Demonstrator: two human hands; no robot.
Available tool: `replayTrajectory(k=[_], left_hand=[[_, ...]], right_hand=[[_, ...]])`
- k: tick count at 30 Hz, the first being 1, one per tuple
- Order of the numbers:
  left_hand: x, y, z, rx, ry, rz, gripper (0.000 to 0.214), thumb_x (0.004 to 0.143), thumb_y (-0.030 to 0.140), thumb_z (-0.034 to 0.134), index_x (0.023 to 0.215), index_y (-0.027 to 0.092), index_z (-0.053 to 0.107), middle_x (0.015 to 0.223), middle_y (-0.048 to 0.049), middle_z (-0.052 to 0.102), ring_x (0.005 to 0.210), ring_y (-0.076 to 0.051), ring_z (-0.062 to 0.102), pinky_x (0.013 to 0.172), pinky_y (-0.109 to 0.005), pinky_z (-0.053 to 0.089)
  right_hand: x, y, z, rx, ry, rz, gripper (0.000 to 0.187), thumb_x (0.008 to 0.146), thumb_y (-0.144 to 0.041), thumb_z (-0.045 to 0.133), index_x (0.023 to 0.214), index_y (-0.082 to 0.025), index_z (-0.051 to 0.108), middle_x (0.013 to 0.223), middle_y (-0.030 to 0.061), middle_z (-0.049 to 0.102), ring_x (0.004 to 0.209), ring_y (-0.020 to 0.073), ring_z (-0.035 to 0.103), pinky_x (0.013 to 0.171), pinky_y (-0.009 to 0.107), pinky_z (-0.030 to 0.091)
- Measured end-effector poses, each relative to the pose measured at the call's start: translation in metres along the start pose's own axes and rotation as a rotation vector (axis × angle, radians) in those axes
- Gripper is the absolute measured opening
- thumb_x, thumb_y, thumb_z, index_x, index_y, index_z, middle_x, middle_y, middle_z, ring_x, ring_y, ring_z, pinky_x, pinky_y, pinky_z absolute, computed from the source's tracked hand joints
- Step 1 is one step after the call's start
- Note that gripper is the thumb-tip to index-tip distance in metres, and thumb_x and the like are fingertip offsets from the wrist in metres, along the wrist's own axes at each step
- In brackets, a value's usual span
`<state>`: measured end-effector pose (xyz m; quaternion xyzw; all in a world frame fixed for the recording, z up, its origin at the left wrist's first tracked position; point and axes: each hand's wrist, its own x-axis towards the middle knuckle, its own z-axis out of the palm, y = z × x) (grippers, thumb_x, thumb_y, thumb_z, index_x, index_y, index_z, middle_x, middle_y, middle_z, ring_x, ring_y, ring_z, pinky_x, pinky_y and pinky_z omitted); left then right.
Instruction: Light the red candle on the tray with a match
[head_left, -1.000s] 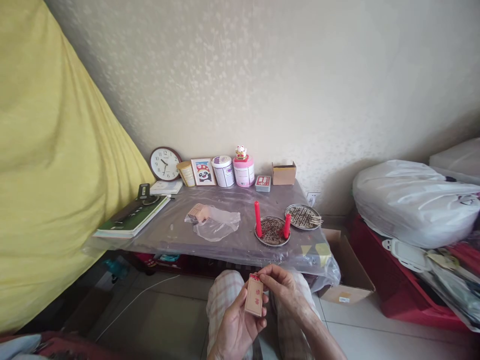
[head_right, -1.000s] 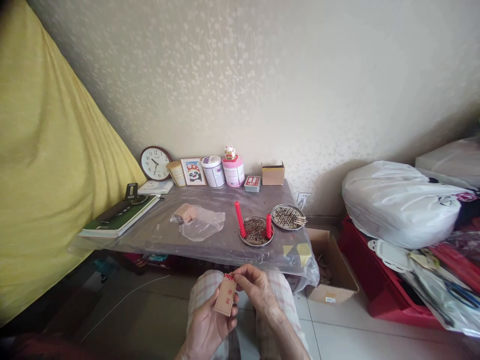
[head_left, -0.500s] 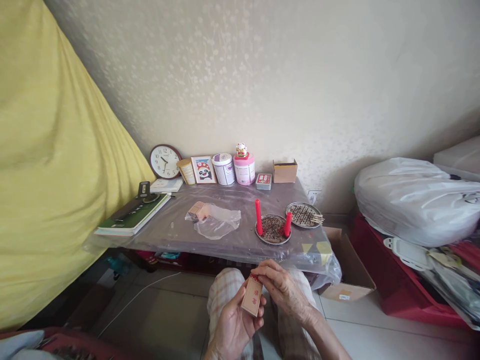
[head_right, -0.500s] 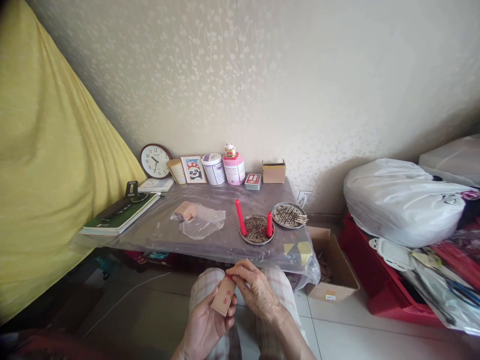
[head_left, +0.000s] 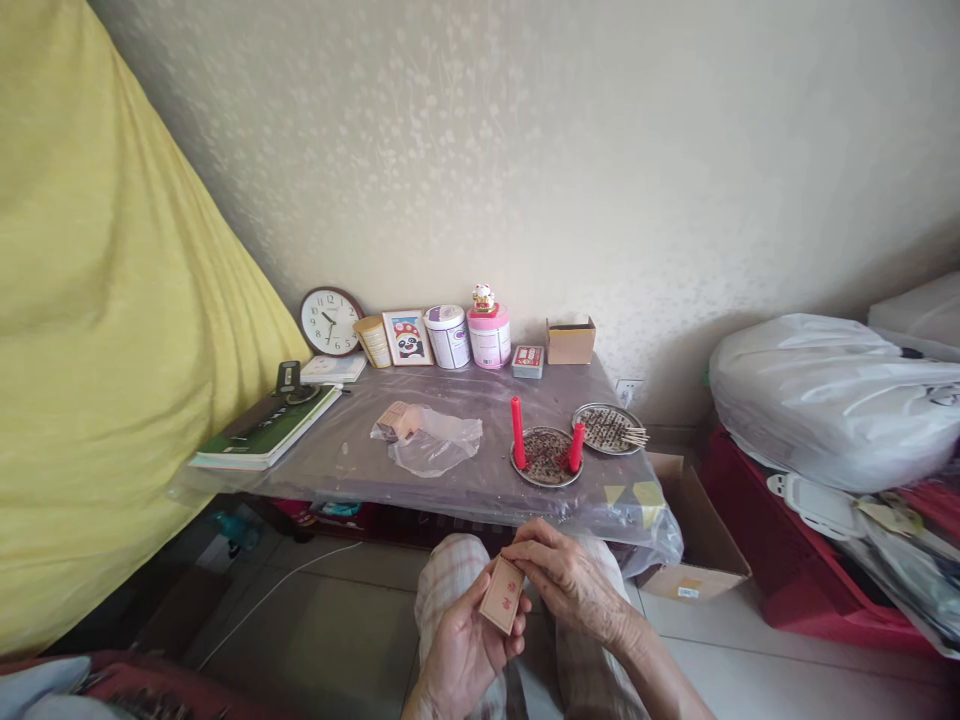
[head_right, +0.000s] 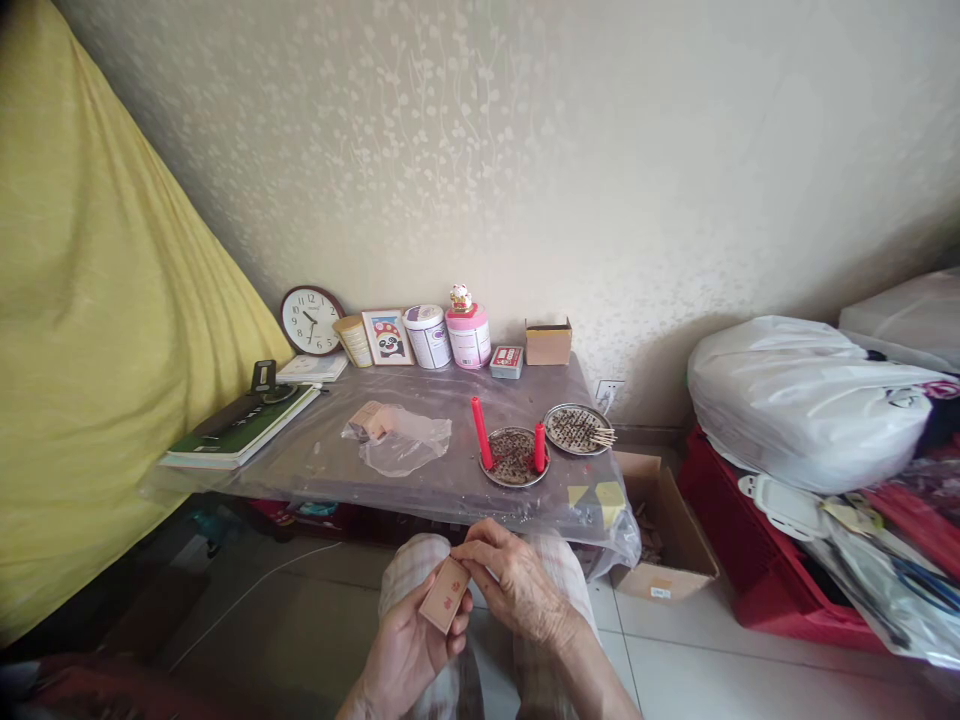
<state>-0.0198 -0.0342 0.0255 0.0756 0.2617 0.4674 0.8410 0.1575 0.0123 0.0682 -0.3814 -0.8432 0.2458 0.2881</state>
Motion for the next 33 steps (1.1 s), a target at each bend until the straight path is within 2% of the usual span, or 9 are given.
replayTrajectory(k=[5, 10, 13, 16, 21, 27, 33], left_hand=[[0.001, 0.000, 0.000, -0.001, 0.000, -0.009, 0.034, 0.074, 0.038, 0.082, 0.094, 0.011, 0.075, 0.077, -0.0133, 0.079, 0.059, -0.015, 0.066, 0.054, -0.024, 0.049], [0.002, 0.001, -0.002, 0.007, 0.001, -0.007, 0.033, 0.075, 0.038, 0.081, 0.095, 0.013, 0.074, 0.077, -0.0123, 0.079, 0.059, -0.015, 0.066, 0.055, -0.024, 0.048], [0.001, 0.002, -0.004, 0.013, 0.002, -0.011, 0.033, 0.075, 0.039, 0.081, 0.097, 0.015, 0.074, 0.077, -0.0127, 0.079, 0.060, -0.016, 0.067, 0.055, -0.024, 0.049], [0.000, 0.002, -0.007, 0.024, 0.006, -0.026, 0.035, 0.075, 0.039, 0.081, 0.097, 0.014, 0.074, 0.076, -0.0136, 0.079, 0.059, -0.016, 0.067, 0.053, -0.024, 0.049], [0.000, 0.003, -0.007, 0.022, 0.004, -0.039, 0.033, 0.074, 0.039, 0.081, 0.093, 0.012, 0.076, 0.074, -0.0130, 0.079, 0.057, -0.015, 0.066, 0.053, -0.023, 0.048], [0.001, 0.004, -0.011, 0.020, -0.006, -0.072, 0.039, 0.070, 0.041, 0.084, 0.089, 0.008, 0.077, 0.070, -0.0119, 0.077, 0.054, -0.013, 0.063, 0.050, -0.022, 0.045], [0.002, 0.003, -0.014, 0.028, -0.033, -0.090, 0.031, 0.078, 0.038, 0.076, 0.089, 0.009, 0.078, 0.070, -0.0107, 0.077, 0.054, -0.012, 0.063, 0.049, -0.021, 0.046]], right_hand=[[0.001, -0.001, -0.003, -0.030, -0.020, -0.001, 0.031, 0.105, -0.025, 0.041, 0.108, -0.020, 0.071, 0.110, 0.0081, 0.069, 0.095, 0.0156, 0.071, 0.084, 0.026, 0.056], [0.002, 0.000, -0.003, -0.048, -0.033, -0.011, 0.033, 0.106, -0.027, 0.038, 0.116, -0.021, 0.069, 0.114, 0.0084, 0.069, 0.095, 0.0156, 0.071, 0.084, 0.026, 0.056], [0.003, 0.000, -0.003, -0.044, -0.033, -0.027, 0.032, 0.105, -0.026, 0.040, 0.111, -0.021, 0.071, 0.112, 0.0082, 0.069, 0.094, 0.0154, 0.071, 0.083, 0.026, 0.056], [0.004, 0.001, -0.003, -0.037, -0.038, -0.030, 0.028, 0.104, -0.023, 0.043, 0.104, -0.020, 0.070, 0.109, 0.0076, 0.070, 0.092, 0.0156, 0.071, 0.082, 0.025, 0.056], [0.004, 0.002, -0.005, -0.048, -0.071, -0.055, 0.025, 0.102, -0.021, 0.047, 0.108, -0.022, 0.071, 0.111, 0.0071, 0.070, 0.093, 0.0155, 0.071, 0.082, 0.025, 0.056], [0.006, 0.001, -0.010, -0.023, -0.124, -0.101, 0.023, 0.101, -0.020, 0.049, 0.100, -0.019, 0.072, 0.105, 0.0083, 0.072, 0.089, 0.0171, 0.071, 0.079, 0.026, 0.055], [0.009, -0.001, -0.016, -0.042, -0.178, -0.104, 0.021, 0.099, -0.019, 0.050, 0.096, -0.019, 0.071, 0.102, 0.0071, 0.072, 0.086, 0.0171, 0.071, 0.076, 0.026, 0.054]])
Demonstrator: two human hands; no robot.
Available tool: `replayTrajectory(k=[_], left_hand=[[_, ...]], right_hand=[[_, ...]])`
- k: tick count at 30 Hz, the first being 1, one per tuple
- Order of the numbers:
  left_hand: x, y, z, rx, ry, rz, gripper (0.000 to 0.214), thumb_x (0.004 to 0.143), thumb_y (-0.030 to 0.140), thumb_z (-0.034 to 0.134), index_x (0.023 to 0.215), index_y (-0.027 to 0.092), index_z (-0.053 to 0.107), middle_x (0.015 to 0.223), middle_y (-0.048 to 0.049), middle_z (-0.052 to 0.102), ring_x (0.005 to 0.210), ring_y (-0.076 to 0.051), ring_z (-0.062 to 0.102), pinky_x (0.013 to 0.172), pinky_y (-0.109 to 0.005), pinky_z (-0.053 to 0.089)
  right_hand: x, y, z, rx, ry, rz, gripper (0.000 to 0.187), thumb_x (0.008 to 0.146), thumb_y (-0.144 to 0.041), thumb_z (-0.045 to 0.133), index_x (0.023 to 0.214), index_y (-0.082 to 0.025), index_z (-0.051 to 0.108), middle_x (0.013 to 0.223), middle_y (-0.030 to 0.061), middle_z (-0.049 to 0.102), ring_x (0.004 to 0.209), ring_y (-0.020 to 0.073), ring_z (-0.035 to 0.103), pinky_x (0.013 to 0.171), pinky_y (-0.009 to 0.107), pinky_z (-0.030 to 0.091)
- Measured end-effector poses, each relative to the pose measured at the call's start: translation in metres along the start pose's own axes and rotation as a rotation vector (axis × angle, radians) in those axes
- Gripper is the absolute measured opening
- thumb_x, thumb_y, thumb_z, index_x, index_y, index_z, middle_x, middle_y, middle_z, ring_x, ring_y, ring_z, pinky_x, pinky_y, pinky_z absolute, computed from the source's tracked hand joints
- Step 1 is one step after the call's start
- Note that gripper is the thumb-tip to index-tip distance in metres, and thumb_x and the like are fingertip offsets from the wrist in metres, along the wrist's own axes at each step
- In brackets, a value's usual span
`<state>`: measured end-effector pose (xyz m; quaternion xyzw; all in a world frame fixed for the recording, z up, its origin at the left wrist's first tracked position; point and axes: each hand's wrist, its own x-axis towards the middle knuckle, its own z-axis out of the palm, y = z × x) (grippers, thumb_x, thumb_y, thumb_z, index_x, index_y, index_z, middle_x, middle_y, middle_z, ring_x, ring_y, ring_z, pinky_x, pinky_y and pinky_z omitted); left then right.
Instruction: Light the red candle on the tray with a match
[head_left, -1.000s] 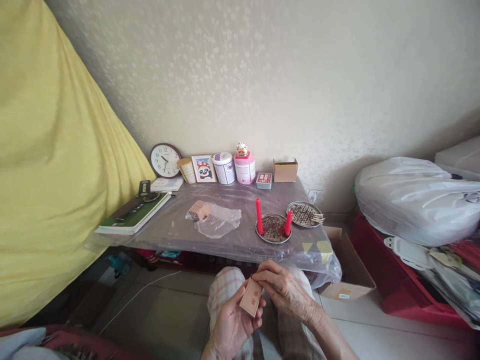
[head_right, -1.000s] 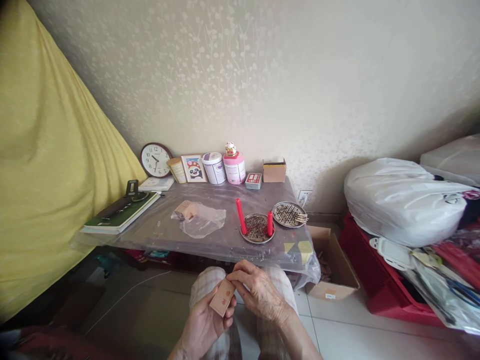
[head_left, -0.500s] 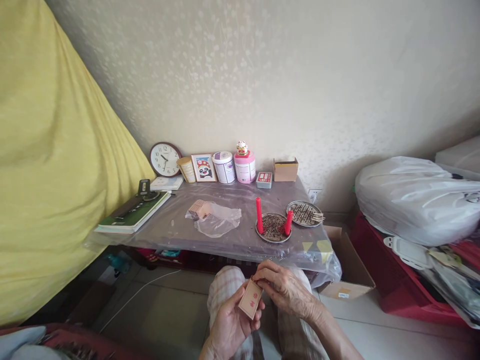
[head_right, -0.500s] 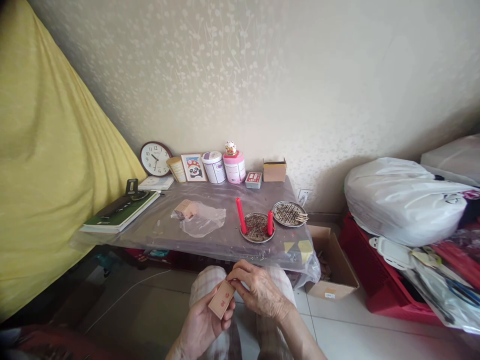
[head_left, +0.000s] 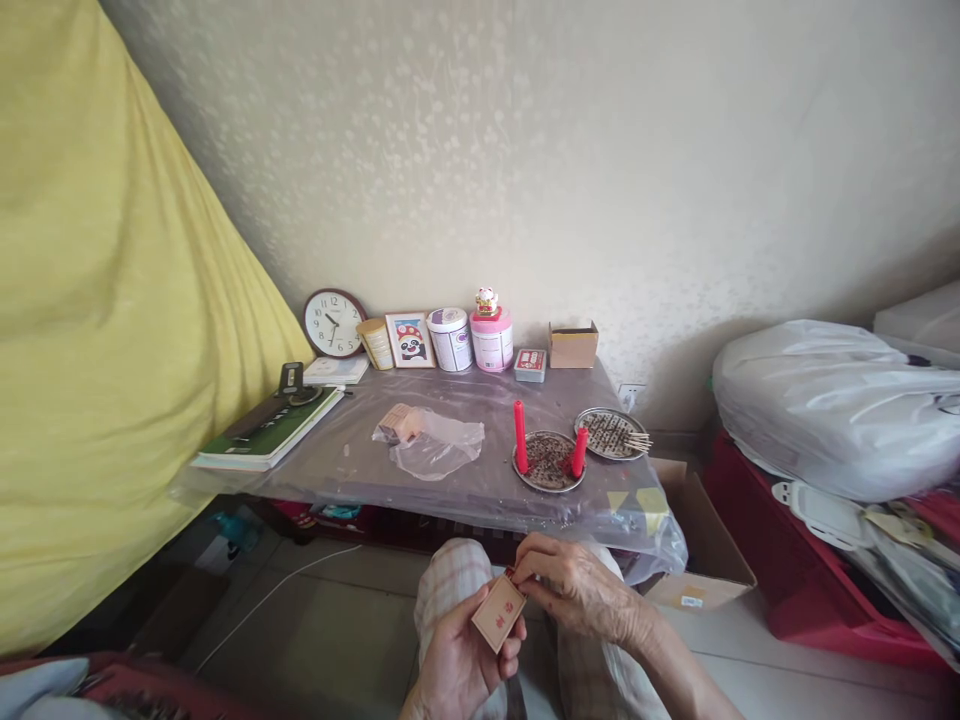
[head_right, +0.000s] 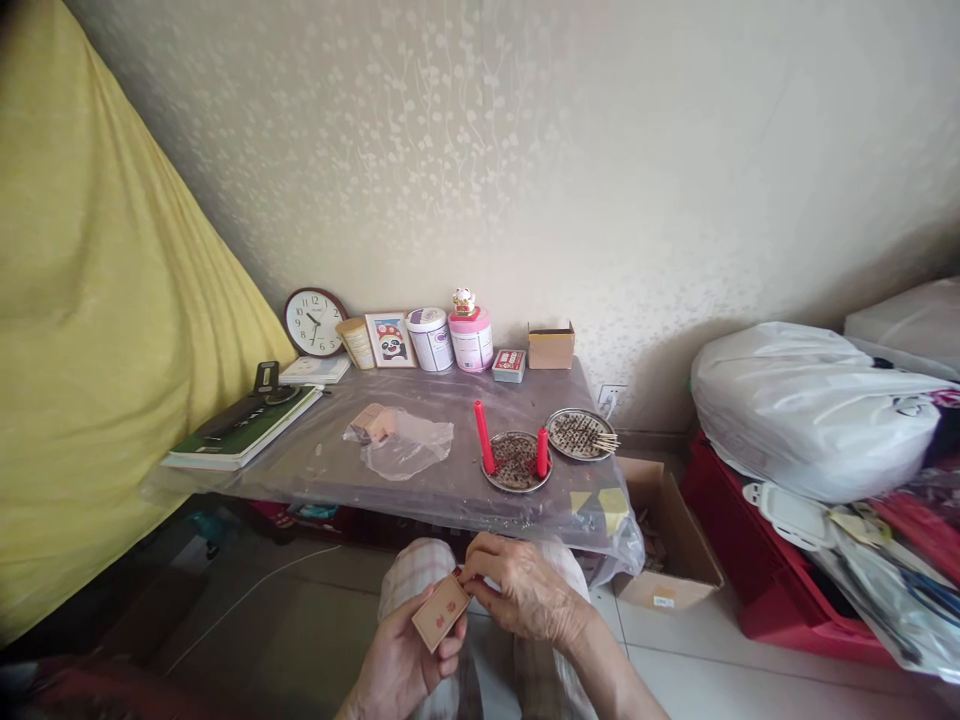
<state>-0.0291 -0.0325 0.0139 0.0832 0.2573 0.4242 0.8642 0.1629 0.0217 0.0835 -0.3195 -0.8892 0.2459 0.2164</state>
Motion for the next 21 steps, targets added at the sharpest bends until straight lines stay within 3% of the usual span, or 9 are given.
replayTrajectory(k=[6, 21], left_hand=[[-0.0007, 0.0016, -0.0001, -0.014, -0.017, -0.018, 0.028, 0.084, 0.036, 0.069, 0.088, 0.011, 0.079, 0.070, -0.0101, 0.077, 0.053, -0.012, 0.064, 0.050, -0.020, 0.048], [-0.0055, 0.0044, -0.0076, 0.012, -0.037, -0.096, 0.031, 0.090, 0.034, 0.059, 0.084, 0.012, 0.080, 0.070, -0.0112, 0.076, 0.052, -0.011, 0.059, 0.049, -0.022, 0.046]], right_hand=[[0.0023, 0.0018, 0.0017, -0.027, -0.026, 0.009, 0.013, 0.093, -0.014, 0.055, 0.093, -0.019, 0.067, 0.100, 0.0056, 0.071, 0.084, 0.0168, 0.068, 0.076, 0.026, 0.053], [0.0048, 0.0043, 0.0007, -0.185, -0.135, -0.107, 0.016, 0.084, -0.011, 0.053, 0.093, -0.019, 0.063, 0.094, 0.0053, 0.069, 0.076, 0.0165, 0.064, 0.065, 0.026, 0.046]])
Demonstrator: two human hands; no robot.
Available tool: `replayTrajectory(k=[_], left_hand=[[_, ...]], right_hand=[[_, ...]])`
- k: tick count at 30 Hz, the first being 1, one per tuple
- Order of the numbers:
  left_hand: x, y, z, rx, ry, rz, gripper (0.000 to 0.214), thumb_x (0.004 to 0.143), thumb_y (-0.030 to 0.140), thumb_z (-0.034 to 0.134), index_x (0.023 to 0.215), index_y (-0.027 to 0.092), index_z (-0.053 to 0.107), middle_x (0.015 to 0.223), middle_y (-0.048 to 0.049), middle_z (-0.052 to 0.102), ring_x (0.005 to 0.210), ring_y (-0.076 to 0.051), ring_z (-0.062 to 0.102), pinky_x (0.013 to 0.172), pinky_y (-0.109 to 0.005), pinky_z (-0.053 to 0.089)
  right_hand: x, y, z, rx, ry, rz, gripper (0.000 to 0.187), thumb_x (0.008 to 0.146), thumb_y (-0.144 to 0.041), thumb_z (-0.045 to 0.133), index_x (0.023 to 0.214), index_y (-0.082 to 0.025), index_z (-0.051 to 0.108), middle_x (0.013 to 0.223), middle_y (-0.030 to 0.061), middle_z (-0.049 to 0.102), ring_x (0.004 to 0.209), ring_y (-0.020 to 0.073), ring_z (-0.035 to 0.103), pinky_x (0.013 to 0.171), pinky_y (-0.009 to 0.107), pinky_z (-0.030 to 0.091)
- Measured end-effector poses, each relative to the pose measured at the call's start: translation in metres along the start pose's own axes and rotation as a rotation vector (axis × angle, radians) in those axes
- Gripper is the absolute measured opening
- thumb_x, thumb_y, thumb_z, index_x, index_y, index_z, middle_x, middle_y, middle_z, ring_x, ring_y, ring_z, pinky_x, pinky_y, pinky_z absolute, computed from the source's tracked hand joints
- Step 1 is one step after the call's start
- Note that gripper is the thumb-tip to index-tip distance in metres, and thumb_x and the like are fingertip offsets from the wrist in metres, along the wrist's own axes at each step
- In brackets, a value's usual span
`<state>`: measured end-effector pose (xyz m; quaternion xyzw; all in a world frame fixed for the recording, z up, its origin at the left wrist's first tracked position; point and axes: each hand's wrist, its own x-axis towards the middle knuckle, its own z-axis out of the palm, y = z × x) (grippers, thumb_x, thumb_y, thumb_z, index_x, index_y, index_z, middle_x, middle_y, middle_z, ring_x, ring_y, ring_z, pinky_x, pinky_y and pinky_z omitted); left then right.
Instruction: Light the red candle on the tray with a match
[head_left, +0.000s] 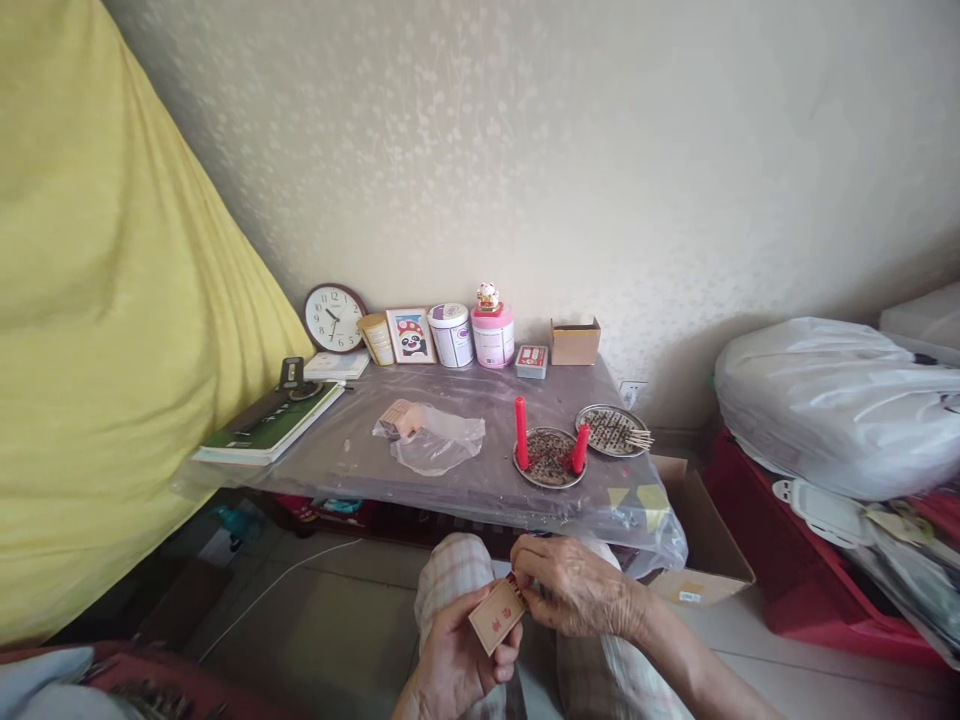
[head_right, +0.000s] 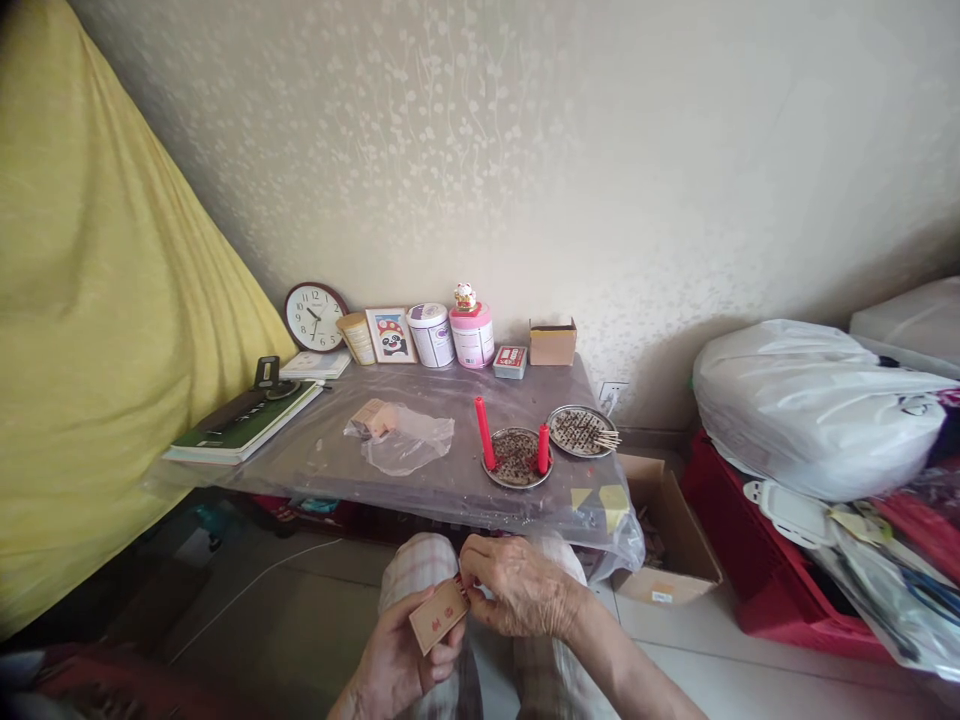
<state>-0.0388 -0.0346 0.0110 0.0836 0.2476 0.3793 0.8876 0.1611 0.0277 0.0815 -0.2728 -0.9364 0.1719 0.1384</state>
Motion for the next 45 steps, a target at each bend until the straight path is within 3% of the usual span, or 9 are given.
replayTrajectory(k=[7, 12, 18, 21, 25, 29, 33, 38, 45], left_hand=[[0.000, -0.001, 0.005, -0.011, 0.003, 0.017, 0.029, 0.081, 0.037, 0.071, 0.090, 0.011, 0.079, 0.070, -0.0107, 0.076, 0.052, -0.013, 0.061, 0.049, -0.022, 0.044], [0.002, 0.000, 0.009, -0.011, 0.003, 0.032, 0.029, 0.079, 0.037, 0.074, 0.089, 0.010, 0.079, 0.070, -0.0113, 0.076, 0.053, -0.013, 0.064, 0.049, -0.022, 0.044], [0.003, 0.001, 0.012, -0.012, 0.008, 0.064, 0.031, 0.077, 0.037, 0.075, 0.091, 0.010, 0.077, 0.069, -0.0111, 0.076, 0.052, -0.014, 0.064, 0.048, -0.022, 0.044], [0.004, 0.002, 0.011, -0.007, 0.002, 0.091, 0.035, 0.076, 0.037, 0.076, 0.102, 0.014, 0.076, 0.070, -0.0108, 0.076, 0.053, -0.016, 0.065, 0.049, -0.023, 0.045], [0.003, 0.006, 0.009, 0.001, -0.027, 0.142, 0.042, 0.081, 0.035, 0.071, 0.121, 0.022, 0.071, 0.075, -0.0107, 0.078, 0.058, -0.018, 0.069, 0.051, -0.024, 0.049], [0.001, 0.009, 0.010, -0.002, -0.013, 0.184, 0.038, 0.086, 0.030, 0.068, 0.123, 0.025, 0.071, 0.083, -0.0125, 0.080, 0.069, -0.019, 0.073, 0.063, -0.027, 0.056], [0.003, 0.011, 0.016, -0.004, -0.008, 0.248, 0.034, 0.088, 0.025, 0.067, 0.122, 0.026, 0.071, 0.091, -0.0135, 0.081, 0.080, -0.020, 0.076, 0.073, -0.031, 0.058], [0.008, 0.013, 0.029, -0.042, 0.022, 0.338, 0.030, 0.084, 0.021, 0.072, 0.114, 0.026, 0.073, 0.101, -0.0129, 0.082, 0.088, -0.024, 0.077, 0.075, -0.033, 0.059], [0.012, 0.022, 0.048, -0.081, 0.052, 0.486, 0.033, 0.075, 0.020, 0.082, 0.107, 0.023, 0.075, 0.098, -0.0084, 0.081, 0.088, -0.021, 0.074, 0.075, -0.031, 0.058]], right_hand=[[-0.005, 0.003, -0.004, 0.090, 0.008, 0.076, 0.020, 0.082, -0.006, 0.052, 0.093, -0.020, 0.061, 0.091, 0.0037, 0.071, 0.077, 0.0169, 0.065, 0.067, 0.026, 0.047], [-0.005, 0.001, -0.006, 0.171, 0.056, 0.055, 0.022, 0.091, -0.009, 0.050, 0.099, -0.021, 0.066, 0.099, 0.0057, 0.072, 0.086, 0.0174, 0.068, 0.076, 0.027, 0.052], [-0.004, 0.007, -0.007, 0.108, 0.107, 0.059, 0.024, 0.088, -0.005, 0.048, 0.093, -0.019, 0.067, 0.093, 0.0069, 0.071, 0.080, 0.0180, 0.067, 0.072, 0.028, 0.053], [-0.007, 0.011, -0.011, 0.108, 0.131, 0.081, 0.028, 0.084, -0.002, 0.048, 0.095, -0.018, 0.068, 0.092, 0.0070, 0.072, 0.078, 0.0178, 0.068, 0.071, 0.028, 0.054], [-0.015, 0.019, -0.017, 0.153, 0.206, 0.113, 0.033, 0.092, -0.008, 0.043, 0.108, -0.018, 0.070, 0.101, 0.0099, 0.071, 0.084, 0.0185, 0.069, 0.075, 0.030, 0.055], [-0.019, 0.022, -0.013, 0.293, 0.351, 0.249, 0.026, 0.089, -0.012, 0.046, 0.094, -0.020, 0.070, 0.092, 0.0065, 0.069, 0.081, 0.0179, 0.066, 0.074, 0.031, 0.054], [-0.015, 0.016, 0.004, 0.627, 0.490, 0.455, 0.009, 0.085, -0.026, 0.057, 0.080, -0.021, 0.063, 0.078, -0.0002, 0.063, 0.069, 0.0155, 0.060, 0.066, 0.029, 0.050], [-0.005, 0.001, 0.017, 1.061, 0.538, 0.530, 0.029, 0.079, -0.052, 0.071, 0.081, -0.024, 0.062, 0.069, -0.0033, 0.061, 0.063, 0.0148, 0.056, 0.064, 0.028, 0.049], [-0.002, -0.016, 0.031, 0.967, 0.687, 0.423, 0.029, 0.081, -0.056, 0.073, 0.079, -0.028, 0.064, 0.077, 0.0020, 0.066, 0.073, 0.0223, 0.064, 0.070, 0.035, 0.057]])
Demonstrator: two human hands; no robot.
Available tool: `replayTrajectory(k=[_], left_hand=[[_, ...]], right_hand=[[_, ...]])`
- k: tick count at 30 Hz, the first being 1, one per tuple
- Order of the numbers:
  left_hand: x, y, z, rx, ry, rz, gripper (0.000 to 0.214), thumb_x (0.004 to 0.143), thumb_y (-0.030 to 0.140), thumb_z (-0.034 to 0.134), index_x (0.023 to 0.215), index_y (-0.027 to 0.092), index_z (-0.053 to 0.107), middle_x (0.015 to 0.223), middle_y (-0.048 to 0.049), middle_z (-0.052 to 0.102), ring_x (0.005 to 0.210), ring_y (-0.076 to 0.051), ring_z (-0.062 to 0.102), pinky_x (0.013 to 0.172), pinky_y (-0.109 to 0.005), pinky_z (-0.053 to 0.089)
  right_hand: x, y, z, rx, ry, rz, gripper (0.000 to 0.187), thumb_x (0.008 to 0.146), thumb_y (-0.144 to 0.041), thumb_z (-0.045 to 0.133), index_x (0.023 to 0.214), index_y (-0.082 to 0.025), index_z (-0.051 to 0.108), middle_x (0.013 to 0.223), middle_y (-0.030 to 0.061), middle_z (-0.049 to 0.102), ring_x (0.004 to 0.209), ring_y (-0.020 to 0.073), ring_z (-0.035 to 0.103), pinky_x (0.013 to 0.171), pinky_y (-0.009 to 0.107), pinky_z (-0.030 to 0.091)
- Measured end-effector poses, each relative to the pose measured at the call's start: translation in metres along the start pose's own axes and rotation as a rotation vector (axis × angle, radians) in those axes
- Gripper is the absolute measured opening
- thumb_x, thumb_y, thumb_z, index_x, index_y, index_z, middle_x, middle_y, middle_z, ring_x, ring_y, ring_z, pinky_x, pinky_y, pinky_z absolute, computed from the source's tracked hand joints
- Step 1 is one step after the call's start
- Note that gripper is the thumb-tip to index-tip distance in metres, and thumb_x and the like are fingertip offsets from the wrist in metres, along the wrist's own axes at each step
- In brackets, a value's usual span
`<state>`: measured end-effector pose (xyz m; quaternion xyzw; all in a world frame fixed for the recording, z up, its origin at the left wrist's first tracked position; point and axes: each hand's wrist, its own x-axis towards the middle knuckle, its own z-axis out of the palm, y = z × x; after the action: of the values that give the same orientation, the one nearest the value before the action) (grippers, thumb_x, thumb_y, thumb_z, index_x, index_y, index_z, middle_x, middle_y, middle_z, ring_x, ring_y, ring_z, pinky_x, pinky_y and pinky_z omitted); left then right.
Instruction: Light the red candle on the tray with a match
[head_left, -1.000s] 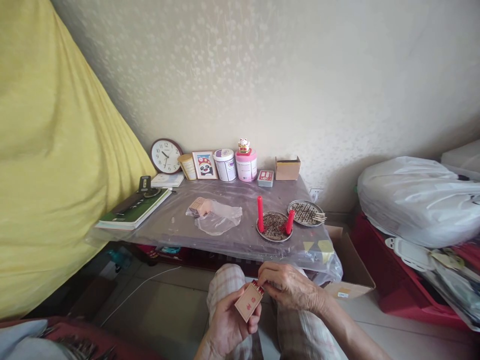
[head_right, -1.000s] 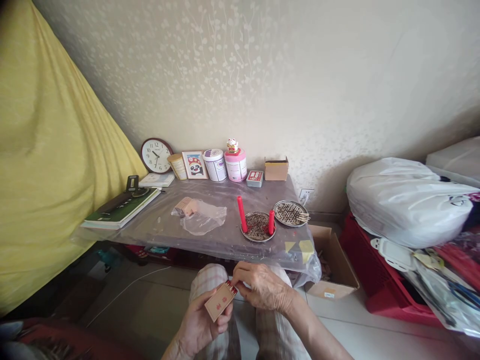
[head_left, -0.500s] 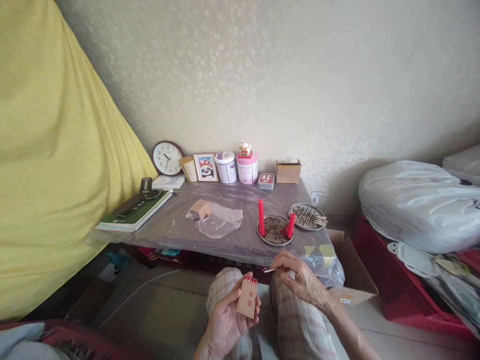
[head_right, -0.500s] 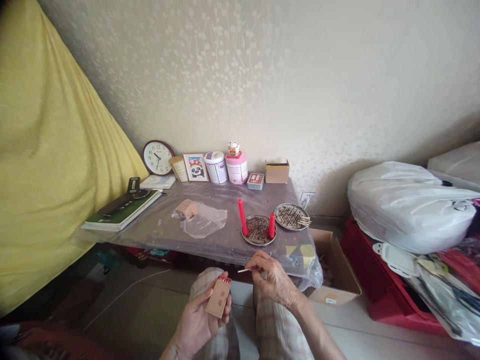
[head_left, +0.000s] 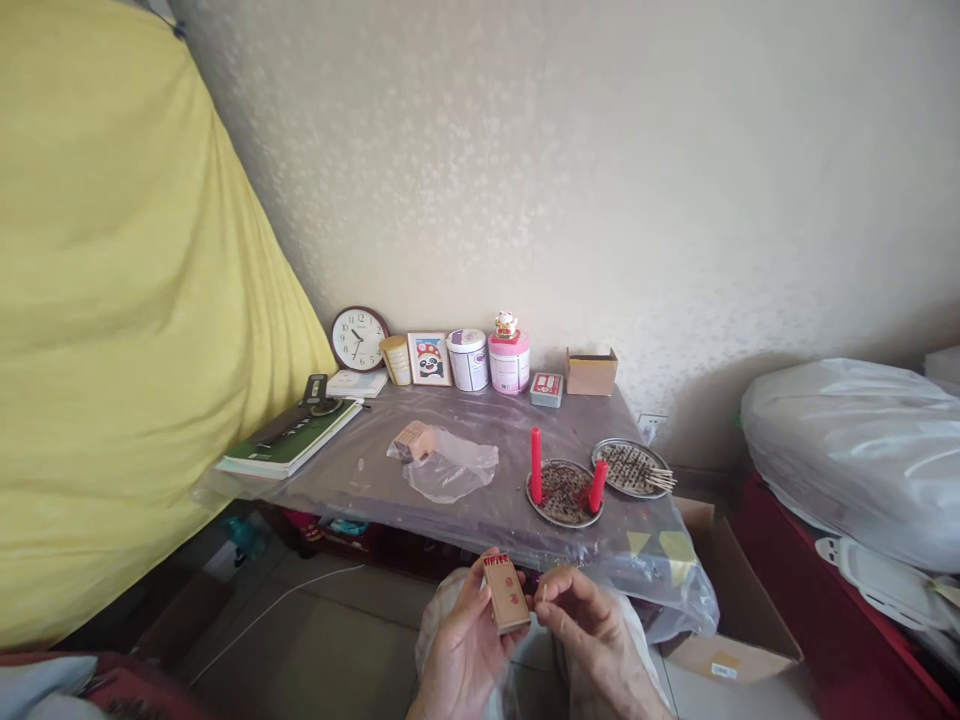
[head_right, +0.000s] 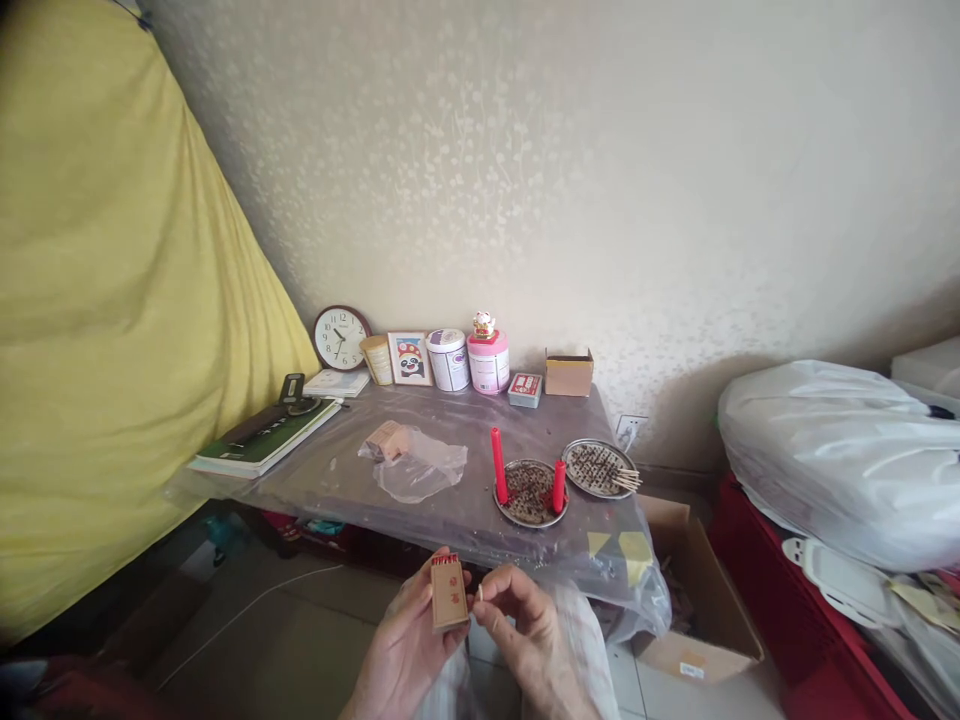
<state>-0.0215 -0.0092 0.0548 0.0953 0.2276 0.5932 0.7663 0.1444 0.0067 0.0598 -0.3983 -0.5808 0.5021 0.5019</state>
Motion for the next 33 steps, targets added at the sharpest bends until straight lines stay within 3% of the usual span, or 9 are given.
replayTrajectory(k=[3, 10, 17, 25, 33], left_hand=[[0.002, 0.002, 0.006, -0.002, 0.006, 0.024, 0.033, 0.074, 0.023, 0.083, 0.106, 0.024, 0.076, 0.095, -0.0056, 0.079, 0.088, -0.020, 0.073, 0.077, -0.032, 0.057], [0.002, 0.003, 0.007, -0.011, -0.049, 0.022, 0.033, 0.072, 0.026, 0.085, 0.103, 0.027, 0.073, 0.096, -0.0055, 0.076, 0.092, -0.021, 0.071, 0.082, -0.033, 0.053], [0.001, 0.002, 0.004, 0.030, -0.090, 0.059, 0.025, 0.082, 0.030, 0.076, 0.107, 0.026, 0.071, 0.099, -0.0047, 0.075, 0.093, -0.019, 0.069, 0.084, -0.032, 0.051], [0.003, 0.000, 0.004, 0.103, -0.082, 0.099, 0.024, 0.077, 0.035, 0.081, 0.098, 0.025, 0.074, 0.103, -0.0049, 0.076, 0.093, -0.020, 0.070, 0.084, -0.033, 0.051], [0.006, -0.006, 0.007, 0.133, 0.075, 0.212, 0.036, 0.066, 0.039, 0.088, 0.095, 0.022, 0.077, 0.103, -0.0060, 0.077, 0.088, -0.022, 0.073, 0.080, -0.033, 0.053]], right_hand=[[-0.004, 0.000, 0.005, -0.097, 0.031, -0.150, 0.022, 0.087, -0.050, 0.070, 0.081, -0.029, 0.065, 0.084, 0.0032, 0.068, 0.082, 0.0233, 0.067, 0.075, 0.034, 0.058], [-0.005, -0.009, 0.008, -0.232, 0.043, -0.366, 0.010, 0.093, -0.035, 0.066, 0.085, -0.029, 0.063, 0.086, -0.0007, 0.069, 0.081, 0.0169, 0.068, 0.076, 0.025, 0.056], [-0.006, -0.016, 0.010, -0.196, 0.043, -0.375, 0.007, 0.093, -0.028, 0.067, 0.086, -0.027, 0.064, 0.089, -0.0020, 0.069, 0.081, 0.0131, 0.070, 0.076, 0.018, 0.056], [-0.004, -0.014, 0.012, -0.166, 0.065, -0.403, 0.007, 0.091, -0.025, 0.069, 0.086, -0.029, 0.066, 0.086, -0.0038, 0.070, 0.079, 0.0111, 0.071, 0.075, 0.014, 0.056], [-0.003, -0.016, 0.011, -0.159, 0.067, -0.384, 0.007, 0.089, -0.025, 0.070, 0.086, -0.029, 0.067, 0.085, -0.0036, 0.070, 0.080, 0.0117, 0.071, 0.077, 0.015, 0.056]])
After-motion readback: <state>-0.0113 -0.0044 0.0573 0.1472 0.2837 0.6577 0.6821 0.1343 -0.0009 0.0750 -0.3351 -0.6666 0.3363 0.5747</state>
